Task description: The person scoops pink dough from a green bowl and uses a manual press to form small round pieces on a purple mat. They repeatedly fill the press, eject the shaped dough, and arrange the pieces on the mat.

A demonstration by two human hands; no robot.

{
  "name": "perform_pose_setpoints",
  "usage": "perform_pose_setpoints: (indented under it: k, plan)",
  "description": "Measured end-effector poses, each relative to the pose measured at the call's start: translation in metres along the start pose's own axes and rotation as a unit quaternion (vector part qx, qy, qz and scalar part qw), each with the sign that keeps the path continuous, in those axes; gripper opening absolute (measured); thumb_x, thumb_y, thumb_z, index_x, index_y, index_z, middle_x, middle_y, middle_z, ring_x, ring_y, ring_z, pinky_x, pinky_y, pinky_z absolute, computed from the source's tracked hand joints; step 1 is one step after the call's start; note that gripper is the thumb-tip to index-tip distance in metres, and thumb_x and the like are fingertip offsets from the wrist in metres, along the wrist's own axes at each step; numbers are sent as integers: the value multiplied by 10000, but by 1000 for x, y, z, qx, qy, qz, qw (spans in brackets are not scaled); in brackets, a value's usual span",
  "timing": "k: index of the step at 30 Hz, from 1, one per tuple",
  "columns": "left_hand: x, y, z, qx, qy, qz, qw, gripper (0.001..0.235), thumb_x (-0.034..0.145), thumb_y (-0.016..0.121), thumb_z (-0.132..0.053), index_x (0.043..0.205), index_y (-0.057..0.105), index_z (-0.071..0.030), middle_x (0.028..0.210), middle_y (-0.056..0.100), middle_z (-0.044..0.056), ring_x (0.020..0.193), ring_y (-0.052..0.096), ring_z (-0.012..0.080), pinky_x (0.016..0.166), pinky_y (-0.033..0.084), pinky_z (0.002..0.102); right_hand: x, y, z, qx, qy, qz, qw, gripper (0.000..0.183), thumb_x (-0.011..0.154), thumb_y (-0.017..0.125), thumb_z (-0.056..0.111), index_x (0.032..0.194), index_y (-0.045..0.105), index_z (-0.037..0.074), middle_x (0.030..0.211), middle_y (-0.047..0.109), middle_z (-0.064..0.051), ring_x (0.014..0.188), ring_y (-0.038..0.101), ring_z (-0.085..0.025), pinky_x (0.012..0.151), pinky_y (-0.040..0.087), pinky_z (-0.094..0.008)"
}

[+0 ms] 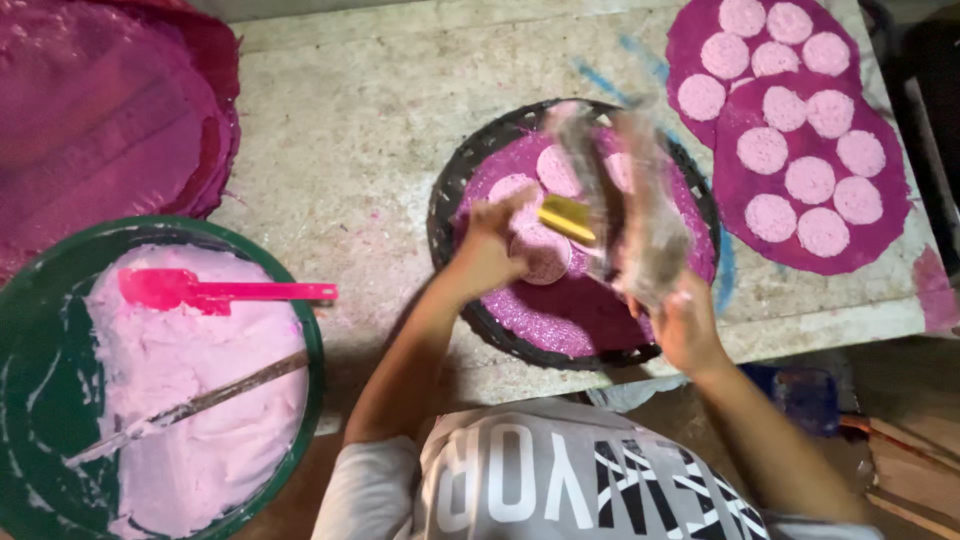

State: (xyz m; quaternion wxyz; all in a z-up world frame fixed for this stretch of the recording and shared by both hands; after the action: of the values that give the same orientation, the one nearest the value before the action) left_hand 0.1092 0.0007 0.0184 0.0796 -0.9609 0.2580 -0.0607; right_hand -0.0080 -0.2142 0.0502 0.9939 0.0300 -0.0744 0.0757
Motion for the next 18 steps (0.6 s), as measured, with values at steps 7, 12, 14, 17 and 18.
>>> perform_pose_setpoints:
  k: [7,12,14,17,18]
  plan:
    - [-11,30,-22,370,18,81,925,1176,606,927,-246,1575,273,-125,1421,500,152,1225,441,382,992,379,515,-65,-42,-33,67,10,-194,979,1038,905,360,874,1557,364,67,896,580,-97,738,550,-190,666,443,-317]
    - [-28,40,-37,362,57,62,928,1136,611,910,-223,1567,310,-88,1422,519,152,1214,460,375,970,389,505,-109,-84,-37,38,31,-233,971,1071,917,324,906,1479,431,0,949,579,-121,774,539,-222,664,416,-346]
    - [-40,57,-42,354,74,79,929,1118,618,905,-216,1558,319,-66,1436,509,171,1189,467,366,976,391,498,-126,-91,-37,58,19,-244,968,1060,915,340,909,1481,426,17,1043,556,-99,798,537,-222,691,422,-345]
    - [-50,89,-43,340,59,126,930,1121,632,907,-247,1553,300,-43,1422,511,177,1187,472,378,980,387,502,-139,-105,-43,121,15,-272,955,1024,891,405,886,1507,395,68,1130,530,-83,844,538,-221,735,440,-353]
    - [-50,94,-44,340,61,124,930,1122,646,900,-247,1565,291,-39,1441,502,182,1200,473,381,1000,385,500,-140,-108,-45,148,17,-283,947,1012,880,432,873,1519,381,91,1150,522,-80,861,539,-220,751,447,-358]
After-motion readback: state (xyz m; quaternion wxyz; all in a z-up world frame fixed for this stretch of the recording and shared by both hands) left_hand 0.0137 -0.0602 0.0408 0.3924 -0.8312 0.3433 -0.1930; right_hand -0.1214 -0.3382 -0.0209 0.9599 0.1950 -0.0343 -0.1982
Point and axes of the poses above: each hand's wrist, its own x-axis towards the middle knuckle, its own y-axis out of the palm, z = x × y, the point moved 9 cm from there along x, towards the middle knuckle
